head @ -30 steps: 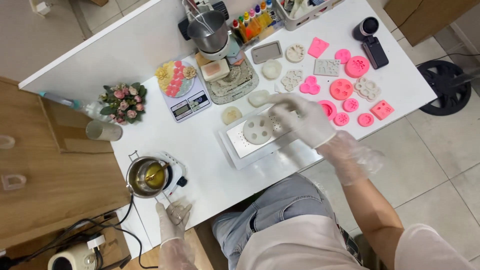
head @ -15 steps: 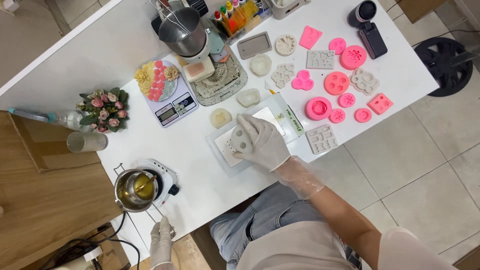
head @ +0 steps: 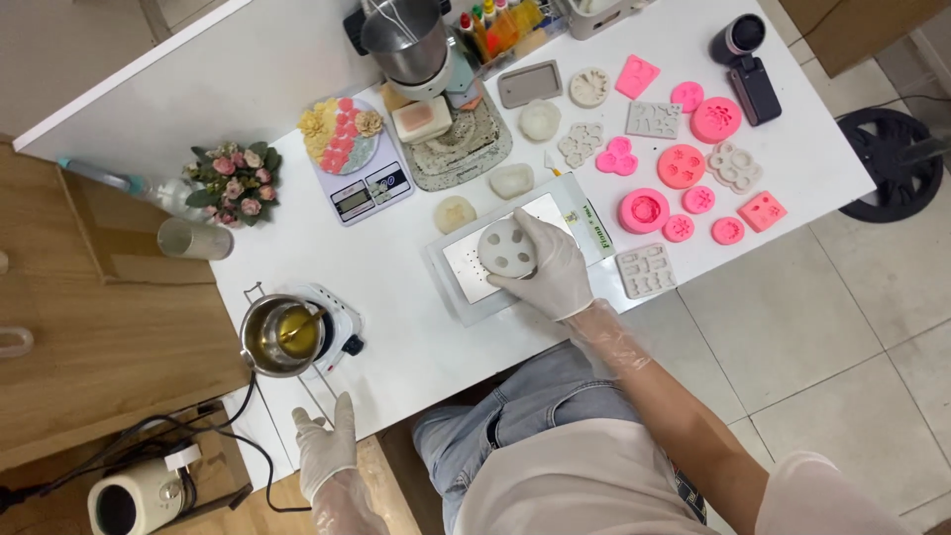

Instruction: Pouring melted yellow wax from a pot into decorative silicone flower molds.

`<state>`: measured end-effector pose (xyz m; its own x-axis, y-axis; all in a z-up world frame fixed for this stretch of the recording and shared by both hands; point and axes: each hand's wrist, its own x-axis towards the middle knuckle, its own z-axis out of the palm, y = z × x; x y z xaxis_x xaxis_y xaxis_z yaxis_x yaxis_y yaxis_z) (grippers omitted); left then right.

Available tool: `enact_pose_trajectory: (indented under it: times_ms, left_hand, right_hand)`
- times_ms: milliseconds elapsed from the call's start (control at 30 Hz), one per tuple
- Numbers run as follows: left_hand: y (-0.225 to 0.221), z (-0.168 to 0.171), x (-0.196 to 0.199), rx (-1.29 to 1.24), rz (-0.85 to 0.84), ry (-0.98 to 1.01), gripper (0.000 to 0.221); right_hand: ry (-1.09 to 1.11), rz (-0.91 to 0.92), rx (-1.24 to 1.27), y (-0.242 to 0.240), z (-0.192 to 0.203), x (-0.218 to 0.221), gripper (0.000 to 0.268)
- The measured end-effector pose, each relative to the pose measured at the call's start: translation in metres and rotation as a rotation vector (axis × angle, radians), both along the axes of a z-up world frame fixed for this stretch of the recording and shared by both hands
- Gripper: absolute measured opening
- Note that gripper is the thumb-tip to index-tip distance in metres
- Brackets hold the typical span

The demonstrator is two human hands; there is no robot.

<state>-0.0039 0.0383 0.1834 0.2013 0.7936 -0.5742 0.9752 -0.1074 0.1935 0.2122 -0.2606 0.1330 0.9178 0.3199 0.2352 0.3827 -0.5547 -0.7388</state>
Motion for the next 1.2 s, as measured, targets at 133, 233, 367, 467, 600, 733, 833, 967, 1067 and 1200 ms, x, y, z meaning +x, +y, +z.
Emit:
enact_pose_trajectory:
  times_ms: [133, 233, 367, 467, 600, 733, 833, 967, 1067, 1200]
  left_hand:
    - [-0.001, 0.010, -0.010, 0.036, 0.017, -0.042, 0.096]
    - [0.004, 0.010, -0.026, 0.038, 0.052, -0.075, 0.094]
    - [0.028, -0.027, -0.056, 0.055, 0.000, -0.079, 0.090]
    - [0.041, -0.059, -0.071, -0.009, 0.065, -0.150, 0.086]
    - [0.042, -0.050, -0.067, 0.059, -0.065, -0.113, 0.087]
    - [0.036, -0.007, -0.053, -0.130, -0.028, -0.280, 0.080]
    - [0.013, 0.055, -0.032, -0.003, -0.192, -0.385, 0.079]
    - [-0.050, 0.164, 0.012, 0.037, -0.668, -0.656, 0.074]
    - [-0.086, 0.229, 0.031, 0.122, -1.032, -0.883, 0.071]
    - [-0.120, 0.258, 0.037, 0.175, -1.074, -0.852, 0.072]
  right_hand:
    - [-0.085, -0.108, 0.019, -0.011, 0.003, -0.005, 0.101]
    - [-0.132, -0.199, 0.029, -0.021, 0.004, -0.002, 0.103]
    - [-0.081, -0.257, 0.038, -0.028, 0.006, 0.004, 0.110]
    - [0.010, -0.255, 0.055, -0.021, -0.014, 0.006, 0.111]
    - [0.034, -0.264, 0.108, -0.018, -0.027, 0.006, 0.109]
    - [0.060, -0.266, 0.146, -0.017, -0.025, 0.005, 0.106]
    - [0.052, -0.276, 0.169, -0.015, -0.025, 0.002, 0.104]
    - [0.016, -0.287, 0.178, -0.014, -0.025, 0.002, 0.101]
    - [0.005, -0.301, 0.179, -0.013, -0.028, 0.001, 0.101]
    - [0.010, -0.312, 0.184, -0.012, -0.035, 0.003, 0.101]
